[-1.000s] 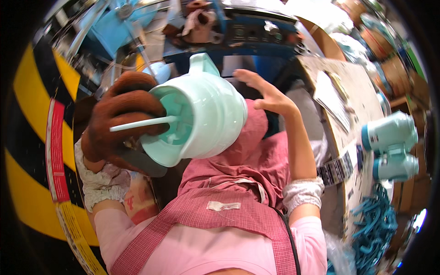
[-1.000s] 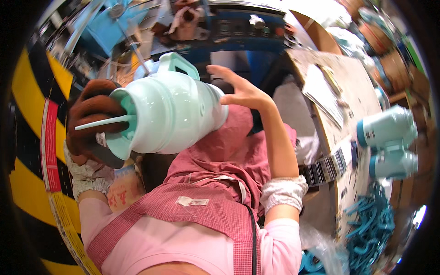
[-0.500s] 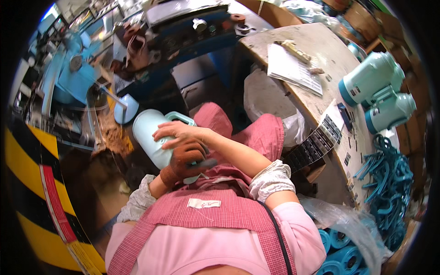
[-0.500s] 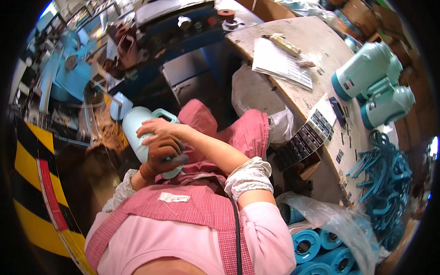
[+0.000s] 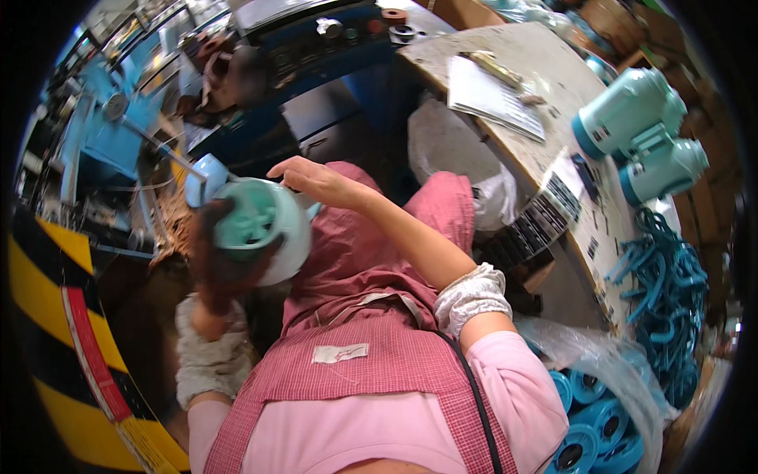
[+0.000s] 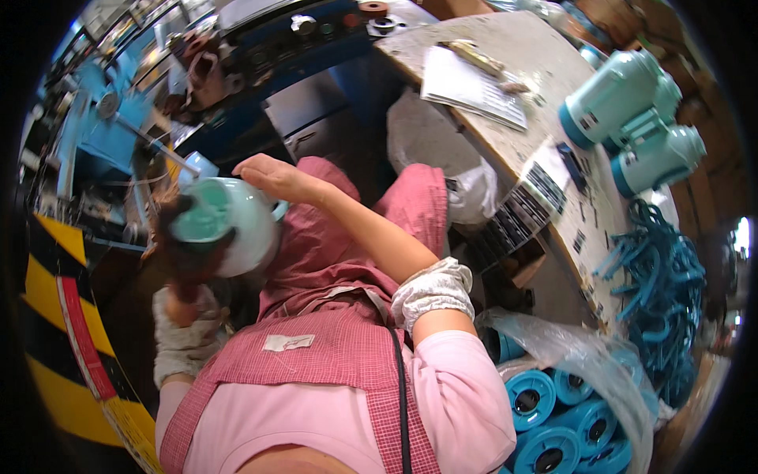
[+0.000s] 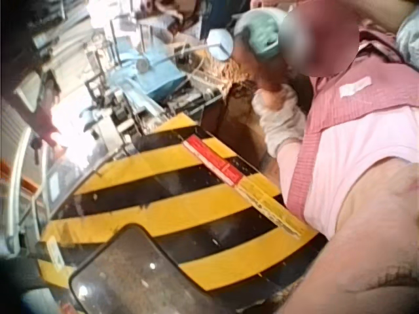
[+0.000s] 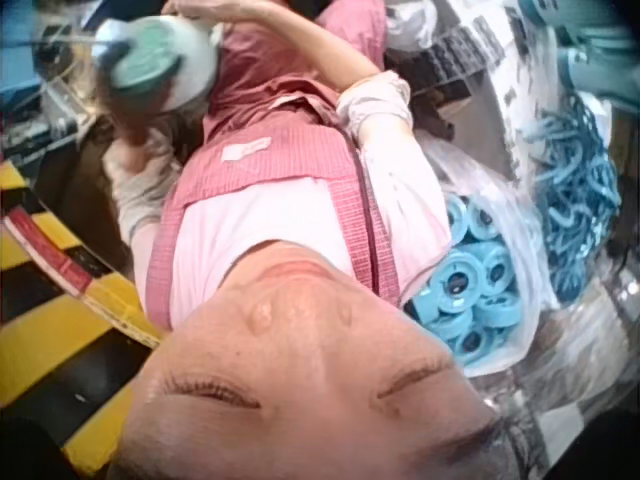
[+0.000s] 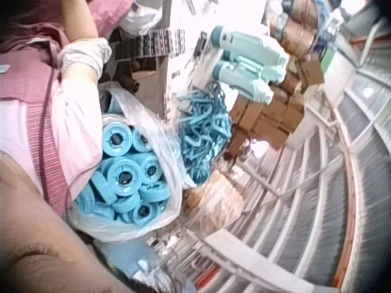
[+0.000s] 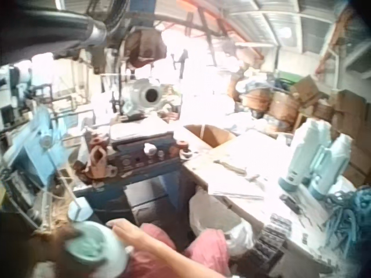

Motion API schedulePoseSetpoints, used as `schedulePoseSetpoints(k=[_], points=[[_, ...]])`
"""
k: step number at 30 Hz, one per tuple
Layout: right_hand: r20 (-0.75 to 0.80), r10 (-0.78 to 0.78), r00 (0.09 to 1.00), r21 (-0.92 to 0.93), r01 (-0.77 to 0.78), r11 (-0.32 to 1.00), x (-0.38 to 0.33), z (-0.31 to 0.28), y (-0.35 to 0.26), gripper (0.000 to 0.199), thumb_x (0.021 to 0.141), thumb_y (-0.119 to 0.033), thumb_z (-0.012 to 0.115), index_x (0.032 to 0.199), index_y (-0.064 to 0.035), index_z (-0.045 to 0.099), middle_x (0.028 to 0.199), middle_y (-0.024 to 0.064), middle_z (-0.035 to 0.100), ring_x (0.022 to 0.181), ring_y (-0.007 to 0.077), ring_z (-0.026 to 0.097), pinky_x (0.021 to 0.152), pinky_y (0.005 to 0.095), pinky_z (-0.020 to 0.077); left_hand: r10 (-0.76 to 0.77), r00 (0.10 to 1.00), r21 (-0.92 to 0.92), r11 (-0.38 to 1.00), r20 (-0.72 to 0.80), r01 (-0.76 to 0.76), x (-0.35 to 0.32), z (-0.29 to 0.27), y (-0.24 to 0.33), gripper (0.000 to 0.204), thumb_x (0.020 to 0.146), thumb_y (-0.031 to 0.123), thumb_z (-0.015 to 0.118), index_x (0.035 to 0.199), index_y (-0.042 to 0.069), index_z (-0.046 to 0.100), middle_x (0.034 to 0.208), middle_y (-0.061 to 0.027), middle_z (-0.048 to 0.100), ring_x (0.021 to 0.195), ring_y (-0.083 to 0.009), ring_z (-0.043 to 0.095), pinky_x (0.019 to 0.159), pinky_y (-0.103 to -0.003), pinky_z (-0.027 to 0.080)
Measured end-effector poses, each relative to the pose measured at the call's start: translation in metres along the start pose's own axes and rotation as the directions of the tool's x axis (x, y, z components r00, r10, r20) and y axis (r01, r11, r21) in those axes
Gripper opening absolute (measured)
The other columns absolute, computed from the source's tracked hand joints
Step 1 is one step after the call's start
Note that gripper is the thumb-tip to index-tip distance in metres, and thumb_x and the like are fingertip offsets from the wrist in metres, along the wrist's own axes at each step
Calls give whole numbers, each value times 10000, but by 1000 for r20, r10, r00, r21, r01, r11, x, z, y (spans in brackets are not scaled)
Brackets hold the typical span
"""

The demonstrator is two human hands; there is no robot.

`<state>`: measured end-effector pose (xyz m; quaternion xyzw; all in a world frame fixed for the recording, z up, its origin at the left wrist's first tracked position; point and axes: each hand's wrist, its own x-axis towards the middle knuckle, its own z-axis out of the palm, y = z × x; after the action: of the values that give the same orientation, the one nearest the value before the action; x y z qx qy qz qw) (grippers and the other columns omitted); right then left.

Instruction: The person assembles water bottles by attaching components like lids and labels by hand while seated at a workbench.

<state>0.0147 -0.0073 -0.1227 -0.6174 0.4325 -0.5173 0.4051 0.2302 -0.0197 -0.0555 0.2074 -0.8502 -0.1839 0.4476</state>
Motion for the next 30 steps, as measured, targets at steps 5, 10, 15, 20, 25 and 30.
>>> schedulePoseSetpoints(k=[5,10,15,20,25,30], points=[[-165,-183,969,-237,141,961,-58,-34,-71,296,709,-84,739,944,-35,564,799,67,616,756,160,602,708,271,465,863,498,83,504,-84,-860,147,-47,35,378,744,321,655,1079,174,559,879,-263,560,743,-350,584,574,-363,541],[-612,-384,692,-428,119,896,-95,2,-76,323,634,-130,797,830,-29,560,726,103,551,628,264,540,579,327,423,345,854,-293,925,390,-241,155,-35,1,532,744,199,692,1178,-40,498,1138,-156,560,1050,-312,559,889,-388,453],[-216,-431,876,-236,381,894,-115,-61,-33,210,798,-205,675,869,-20,607,869,100,607,853,235,571,741,321,439,493,761,54,824,422,-564,157,-14,22,374,761,345,664,897,0,620,954,-148,623,1011,-360,554,869,-450,427],[-952,95,291,-94,-572,815,-202,-242,180,194,847,-193,591,888,-12,650,722,10,628,658,77,577,578,237,451,612,670,-183,780,420,-598,185,25,46,290,658,252,704,812,29,600,791,-139,606,803,-312,592,722,-399,474],[-959,281,42,83,-905,418,-225,-271,270,495,699,-460,662,808,22,656,827,223,648,828,366,629,747,417,467,607,618,-208,777,499,-594,214,50,42,244,658,187,712,804,40,582,739,-84,559,662,-224,528,603,-296,424],[-986,138,92,13,-784,620,-227,-266,276,275,685,-258,686,858,-47,654,821,121,658,779,260,632,722,357,486,626,769,-385,684,-126,-620,283,134,68,498,661,93,754,1119,33,567,1080,-76,562,776,-174,548,723,-295,468]])
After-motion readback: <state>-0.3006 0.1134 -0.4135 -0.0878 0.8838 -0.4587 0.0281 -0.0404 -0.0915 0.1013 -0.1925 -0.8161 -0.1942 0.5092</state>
